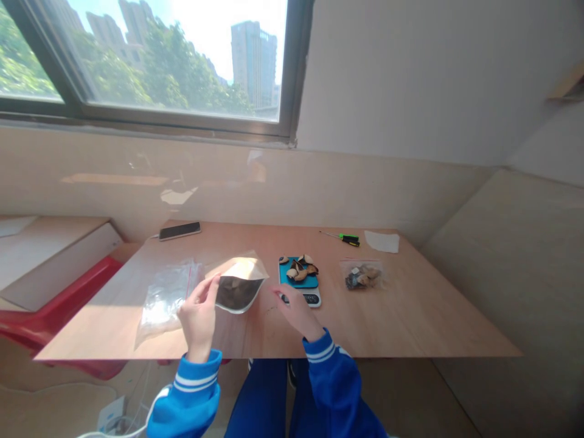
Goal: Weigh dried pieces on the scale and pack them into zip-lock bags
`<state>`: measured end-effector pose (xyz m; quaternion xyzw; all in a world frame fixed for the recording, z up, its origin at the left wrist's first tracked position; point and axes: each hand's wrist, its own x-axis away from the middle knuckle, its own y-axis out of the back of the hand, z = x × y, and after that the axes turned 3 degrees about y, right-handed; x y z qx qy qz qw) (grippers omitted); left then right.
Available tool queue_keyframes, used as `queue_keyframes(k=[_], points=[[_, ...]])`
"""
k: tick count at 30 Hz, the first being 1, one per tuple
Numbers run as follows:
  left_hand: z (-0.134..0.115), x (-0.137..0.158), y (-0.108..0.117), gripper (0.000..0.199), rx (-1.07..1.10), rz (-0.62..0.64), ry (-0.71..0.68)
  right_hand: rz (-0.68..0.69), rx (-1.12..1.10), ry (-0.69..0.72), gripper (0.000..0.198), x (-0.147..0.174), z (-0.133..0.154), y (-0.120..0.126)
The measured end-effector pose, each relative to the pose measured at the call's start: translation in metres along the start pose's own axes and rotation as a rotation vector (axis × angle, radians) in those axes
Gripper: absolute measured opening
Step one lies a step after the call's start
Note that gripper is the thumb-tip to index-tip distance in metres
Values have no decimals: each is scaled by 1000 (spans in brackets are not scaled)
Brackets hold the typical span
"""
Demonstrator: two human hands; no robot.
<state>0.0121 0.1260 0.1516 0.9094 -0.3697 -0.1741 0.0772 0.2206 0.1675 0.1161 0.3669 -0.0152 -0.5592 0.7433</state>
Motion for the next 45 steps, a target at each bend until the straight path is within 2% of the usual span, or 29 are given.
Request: queue_keyframes(k=[3, 6, 10, 12, 15, 18, 24, 28, 32, 36, 38, 41, 45], points=[[-12, -18, -7, 30, -17, 29, -34, -6, -97, -97, 23, 44, 14, -3], [-26, -49, -21, 30, -70, 5, -97, -1, -125, -217, 23, 76, 17, 0], [-43, -101, -52, 29, -8, 4, -174, 27, -115, -320, 24, 99, 16, 11], [-46, -121, -70, 34, 28, -38, -189, 20, -101, -349, 25, 104, 13, 17], [-40, -132, -87, 46, 74, -113, -205, -4, -94, -396, 26, 112, 8, 25], [-25, -123, -92, 48, 105, -117, -226, -26, -90, -441, 26, 120, 1, 32], [-2, -92, -83, 46, 92, -60, -268, -71, -79, -456, 26, 130, -6, 41], [9, -87, -73, 39, 22, -66, -271, -74, -65, -466, 26, 130, -4, 42], [40, -87, -43, 25, -113, -86, -214, -68, -56, -459, 27, 131, -3, 42], [84, -78, 2, 28, -271, -76, -110, -54, -40, -453, 28, 133, -5, 43], [102, -70, 19, 23, -333, -28, -56, -47, -28, -454, 29, 133, -6, 43], [119, -64, 32, 12, -385, 49, -8, -41, -23, -447, 29, 131, -5, 42], [123, -71, 36, 9, -400, 65, -6, -35, -46, -432, 27, 128, 4, 40]])
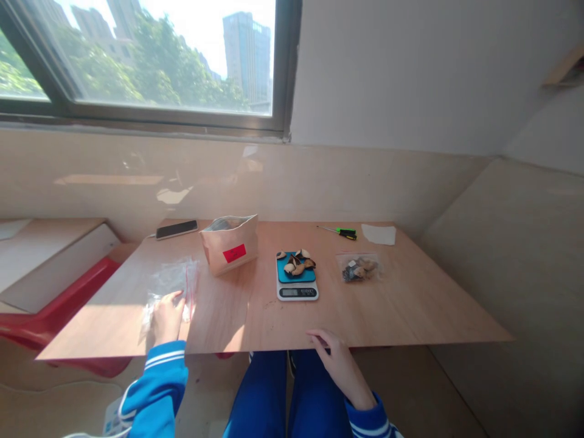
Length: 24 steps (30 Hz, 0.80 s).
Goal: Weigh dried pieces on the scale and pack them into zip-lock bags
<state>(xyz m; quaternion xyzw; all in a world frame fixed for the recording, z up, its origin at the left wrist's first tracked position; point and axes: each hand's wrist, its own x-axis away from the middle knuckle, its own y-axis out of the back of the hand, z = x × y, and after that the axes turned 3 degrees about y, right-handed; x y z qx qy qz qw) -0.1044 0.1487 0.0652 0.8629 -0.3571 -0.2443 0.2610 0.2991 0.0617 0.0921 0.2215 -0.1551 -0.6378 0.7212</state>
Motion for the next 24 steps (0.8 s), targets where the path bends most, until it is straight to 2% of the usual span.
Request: queue_keyframes(k=[3, 5, 7, 9, 11, 13, 16, 20, 24], points=[[-10, -3, 5, 12, 20, -68, -9, 12, -27, 19, 26, 2, 12, -3], [-25, 8, 10, 17, 54, -180, -22, 35, -58, 43, 25, 4, 22, -9], [-44, 31, 15, 26, 101, -324, -37, 59, -103, 69, 26, 3, 35, -18], [-64, 65, 15, 30, 153, -368, -73, 67, -168, 79, 29, -1, 49, -30], [-82, 102, 11, 25, 205, -289, -157, 46, -257, 91, 34, -9, 64, -44], [-96, 135, 3, 24, 320, -84, -328, 14, -349, 125, 39, -19, 78, -57], [-106, 164, -8, 31, 404, 98, -447, -32, -446, 165, 34, -32, 89, -68], [-109, 171, -15, 43, 435, 260, -458, -53, -459, 115, 33, -37, 86, -67], [-107, 166, -17, 48, 456, 311, -496, 0, -474, 132, 34, -30, 77, -68]])
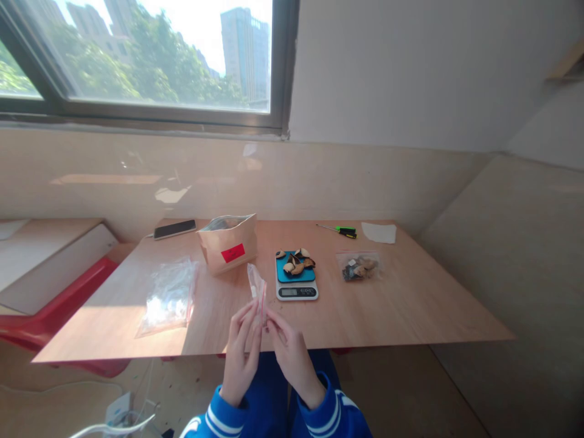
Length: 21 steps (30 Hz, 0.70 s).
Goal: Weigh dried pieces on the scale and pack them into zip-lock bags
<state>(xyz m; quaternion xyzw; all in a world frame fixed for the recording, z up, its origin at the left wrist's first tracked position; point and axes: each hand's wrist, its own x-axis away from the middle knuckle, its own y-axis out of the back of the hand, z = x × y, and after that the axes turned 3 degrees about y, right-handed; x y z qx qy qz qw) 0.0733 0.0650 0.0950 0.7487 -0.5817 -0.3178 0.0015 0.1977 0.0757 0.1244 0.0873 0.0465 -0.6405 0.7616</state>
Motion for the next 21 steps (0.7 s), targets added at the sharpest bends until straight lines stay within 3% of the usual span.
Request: queue_keyframes(k=[6, 11, 16, 21], points=[[9, 5, -5, 53, -32, 14, -49, -86, -176, -69, 29, 7, -8, -9], [12, 9, -9, 56, -79, 78, -85, -131, -213, -100, 28, 4, -9, -9], [13, 8, -8, 60, -233, 50, -122, -185, -184, -136, 27, 1, -13, -2], [14, 0, -1, 63, -190, 160, -186, -216, -224, -162, 28, -3, -14, 5]])
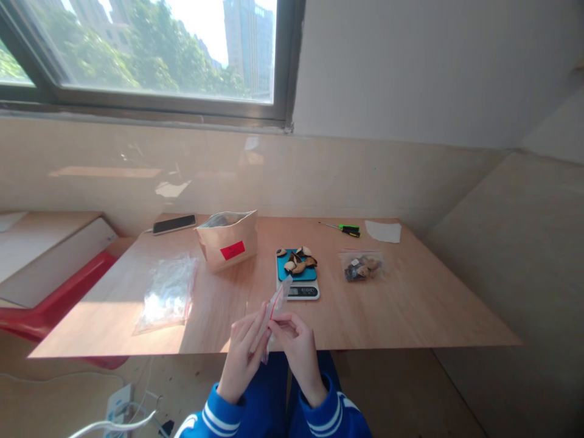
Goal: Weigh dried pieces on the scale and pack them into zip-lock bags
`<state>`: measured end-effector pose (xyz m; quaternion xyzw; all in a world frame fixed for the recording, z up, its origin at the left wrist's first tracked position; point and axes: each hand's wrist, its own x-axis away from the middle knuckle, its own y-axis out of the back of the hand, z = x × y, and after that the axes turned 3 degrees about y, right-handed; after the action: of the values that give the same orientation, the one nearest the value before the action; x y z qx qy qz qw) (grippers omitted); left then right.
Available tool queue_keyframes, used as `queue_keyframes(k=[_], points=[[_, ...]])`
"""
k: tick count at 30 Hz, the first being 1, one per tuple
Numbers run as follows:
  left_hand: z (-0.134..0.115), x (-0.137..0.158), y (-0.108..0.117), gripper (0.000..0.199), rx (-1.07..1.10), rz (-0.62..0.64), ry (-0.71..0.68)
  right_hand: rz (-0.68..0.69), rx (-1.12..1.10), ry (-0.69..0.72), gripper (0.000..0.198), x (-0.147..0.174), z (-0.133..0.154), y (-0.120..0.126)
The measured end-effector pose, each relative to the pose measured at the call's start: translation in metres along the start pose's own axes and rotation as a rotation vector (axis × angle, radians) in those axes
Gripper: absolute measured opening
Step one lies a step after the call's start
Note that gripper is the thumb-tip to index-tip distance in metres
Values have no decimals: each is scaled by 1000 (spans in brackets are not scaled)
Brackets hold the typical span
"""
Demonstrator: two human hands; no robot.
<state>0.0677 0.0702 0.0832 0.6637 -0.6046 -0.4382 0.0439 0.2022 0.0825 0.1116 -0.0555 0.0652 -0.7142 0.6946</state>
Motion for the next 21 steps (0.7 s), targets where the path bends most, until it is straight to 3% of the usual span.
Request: queue_keyframes(k=[5, 7, 10, 13, 15, 18, 21], points=[[-4, -4, 1, 40, 186, -51, 169, -21, 25, 9, 29, -4, 0, 5], [-7, -7, 5, 28, 258, -167, 312, -64, 59, 25, 30, -7, -3, 11], [-9, -15, 16, 27, 270, -377, 536, -109, 105, 24, 35, -16, -8, 25], [-7, -23, 28, 28, 270, -375, 554, 78, 194, 66, 37, -32, -9, 43], [-5, -26, 33, 28, 261, -334, 531, 202, 335, 176, 43, -51, -5, 56], [-2, -25, 35, 27, 187, -327, 531, 194, 728, 311, 64, -93, 4, 73], [0, -21, 34, 26, 101, -334, 478, 258, 1128, 224, 91, -141, 10, 82]])
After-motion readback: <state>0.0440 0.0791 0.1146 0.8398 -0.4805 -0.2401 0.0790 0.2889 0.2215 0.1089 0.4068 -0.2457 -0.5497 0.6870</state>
